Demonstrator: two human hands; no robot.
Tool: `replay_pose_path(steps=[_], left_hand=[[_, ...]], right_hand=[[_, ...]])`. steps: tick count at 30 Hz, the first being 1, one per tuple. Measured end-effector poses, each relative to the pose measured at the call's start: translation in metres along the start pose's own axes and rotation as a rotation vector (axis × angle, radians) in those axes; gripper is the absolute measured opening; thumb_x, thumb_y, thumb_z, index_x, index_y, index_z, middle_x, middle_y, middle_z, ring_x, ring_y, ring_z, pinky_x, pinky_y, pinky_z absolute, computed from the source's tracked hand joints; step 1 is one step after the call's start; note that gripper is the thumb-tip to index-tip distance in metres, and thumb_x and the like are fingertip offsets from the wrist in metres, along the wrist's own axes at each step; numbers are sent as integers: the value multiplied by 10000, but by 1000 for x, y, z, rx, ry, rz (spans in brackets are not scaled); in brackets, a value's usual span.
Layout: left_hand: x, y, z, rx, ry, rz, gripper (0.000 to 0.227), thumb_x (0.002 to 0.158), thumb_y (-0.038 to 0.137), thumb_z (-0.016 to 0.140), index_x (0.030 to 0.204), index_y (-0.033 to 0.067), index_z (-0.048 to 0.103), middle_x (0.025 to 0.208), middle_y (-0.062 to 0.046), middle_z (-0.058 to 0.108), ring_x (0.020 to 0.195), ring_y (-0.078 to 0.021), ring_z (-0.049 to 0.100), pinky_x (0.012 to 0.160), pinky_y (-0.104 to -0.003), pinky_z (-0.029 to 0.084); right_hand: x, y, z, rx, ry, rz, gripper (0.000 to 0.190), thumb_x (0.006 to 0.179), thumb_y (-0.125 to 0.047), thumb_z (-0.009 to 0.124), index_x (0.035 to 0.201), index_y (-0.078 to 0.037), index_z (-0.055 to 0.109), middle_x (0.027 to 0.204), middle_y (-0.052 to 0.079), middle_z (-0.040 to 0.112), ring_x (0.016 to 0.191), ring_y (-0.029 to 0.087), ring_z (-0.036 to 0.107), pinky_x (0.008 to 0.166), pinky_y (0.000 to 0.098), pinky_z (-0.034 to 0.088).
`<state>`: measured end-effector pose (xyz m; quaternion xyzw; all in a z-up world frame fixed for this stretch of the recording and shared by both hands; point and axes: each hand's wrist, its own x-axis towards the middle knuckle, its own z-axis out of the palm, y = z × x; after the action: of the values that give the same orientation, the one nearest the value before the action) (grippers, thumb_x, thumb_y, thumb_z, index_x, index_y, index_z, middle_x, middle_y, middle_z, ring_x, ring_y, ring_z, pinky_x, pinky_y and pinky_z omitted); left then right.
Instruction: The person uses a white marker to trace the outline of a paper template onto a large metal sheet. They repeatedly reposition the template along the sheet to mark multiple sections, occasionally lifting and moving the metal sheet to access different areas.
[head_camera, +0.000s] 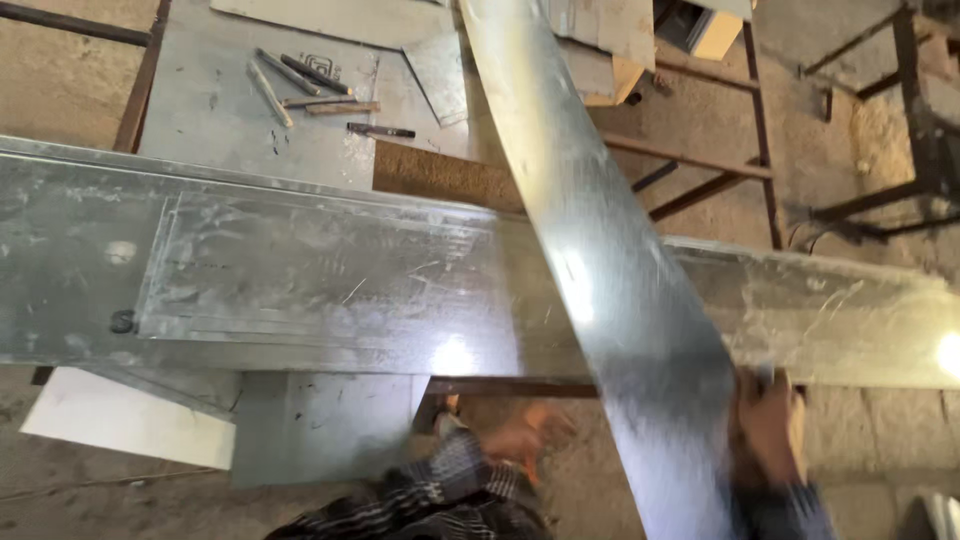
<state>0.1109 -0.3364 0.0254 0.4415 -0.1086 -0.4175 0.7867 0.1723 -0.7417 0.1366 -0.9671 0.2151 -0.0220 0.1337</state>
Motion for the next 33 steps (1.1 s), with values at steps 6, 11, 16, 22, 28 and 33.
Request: replay_pose_path(steps=[6,11,16,22,28,33], left_hand=[[11,-47,99,-53,-379,103,809,1039,512,627,1602,-11,376,1549,-147,500,1170,-110,657,697,-274,601],[25,-35,102,131,110,213,463,1102,399,623,1189,-56,623,769,-66,575,556,-71,557,487,-259,507],[51,6,54,-37,336,309,200,1010,274,617,979,82,664,649,42,609,507,-42,560,461,-248,480],[37,76,-20,-236,433,359,284,980,239,670,734,111,607,572,33,524,455,-76,465,418,-259,367],[27,125,-56,-107,485,403,272,961,217,707,771,86,563,651,36,498,496,-84,470,433,-289,419],[11,141,-95,-160,582,418,239,1011,272,665,998,37,624,770,72,607,682,-26,558,611,-242,449]], right_hand=[[105,-96,49,85,77,-243,575,997,-492,647,1239,30,622,1118,348,677,1036,530,646,848,568,527],[170,-149,93,39,100,-214,547,1038,-500,730,1127,31,637,1072,326,692,1024,501,667,887,538,525],[118,-97,33,267,37,-555,352,1020,-316,708,1161,-44,534,1093,241,702,1076,399,686,838,458,552],[-77,57,-22,357,-301,-517,340,962,-250,694,1128,-108,434,941,57,518,866,178,526,731,352,492],[-166,23,-60,1066,-726,304,117,965,-174,622,1028,-105,551,887,19,585,796,117,574,677,293,508],[-206,-52,-52,1241,-599,203,87,1008,-48,653,973,-61,574,835,26,613,736,103,613,595,267,471]])
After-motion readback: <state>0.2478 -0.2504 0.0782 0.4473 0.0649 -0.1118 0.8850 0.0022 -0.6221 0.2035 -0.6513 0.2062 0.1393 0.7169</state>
